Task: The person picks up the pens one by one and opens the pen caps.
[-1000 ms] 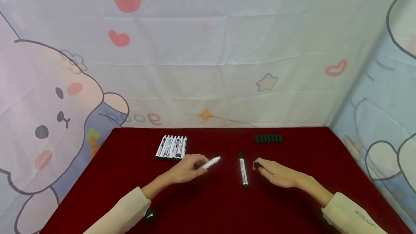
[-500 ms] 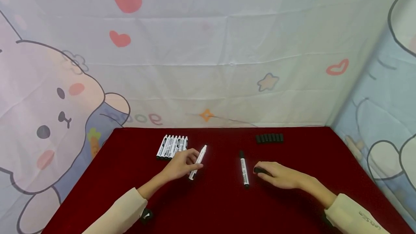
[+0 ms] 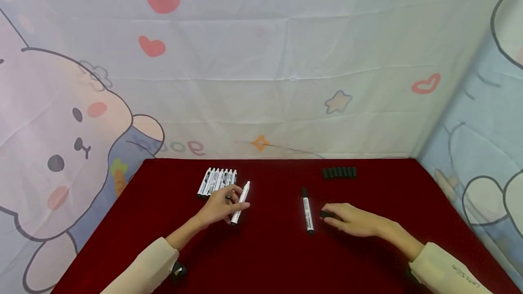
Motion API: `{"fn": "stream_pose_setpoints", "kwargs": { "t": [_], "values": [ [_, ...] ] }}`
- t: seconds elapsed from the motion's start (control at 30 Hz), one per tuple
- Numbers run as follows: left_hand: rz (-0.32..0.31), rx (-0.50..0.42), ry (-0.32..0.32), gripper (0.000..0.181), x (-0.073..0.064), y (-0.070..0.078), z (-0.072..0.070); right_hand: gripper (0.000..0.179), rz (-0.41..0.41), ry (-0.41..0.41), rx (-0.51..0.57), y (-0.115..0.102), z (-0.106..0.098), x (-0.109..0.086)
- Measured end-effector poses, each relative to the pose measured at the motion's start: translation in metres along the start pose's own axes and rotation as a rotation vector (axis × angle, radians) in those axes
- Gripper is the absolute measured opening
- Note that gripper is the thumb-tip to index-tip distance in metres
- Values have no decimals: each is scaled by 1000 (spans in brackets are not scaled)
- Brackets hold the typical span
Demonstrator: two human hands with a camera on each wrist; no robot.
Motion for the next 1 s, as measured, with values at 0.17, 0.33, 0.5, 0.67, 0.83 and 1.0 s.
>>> {"fn": "stream_pose_setpoints", "kwargs": {
  "t": [0.17, 0.33, 0.5, 0.67, 0.83, 1.0],
  "values": [
    [-24, -26, 12, 48, -1, -10, -8, 30, 3, -11, -11, 2, 2, -1],
    [-39, -38, 40, 50, -2, -16, -17, 32, 16, -10, -38, 5, 3, -2],
    [-60, -27, 77, 49, -3, -21, -27, 33, 17, -13, -43, 5, 3, -2],
    [-58, 52, 126, 47, -2, -27, -40, 30, 21, -30, 7, 6, 4, -2],
    [-63, 95, 150, 49, -1, -37, -56, 28, 14, -31, 12, 4, 5, -3],
    [-59, 117, 169, 49, 0, -44, -72, 26, 5, -31, 18, 4, 6, -4]
  ]
}}
Point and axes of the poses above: each hand's wrist, its own x-axis towards the middle knuckle, its own z-axis out of the palm, y = z × x, the point moved 8 cm from there along x, towards the middle knuckle, and after that the axes turned 6 degrees about -y, right-handed, at the moved point
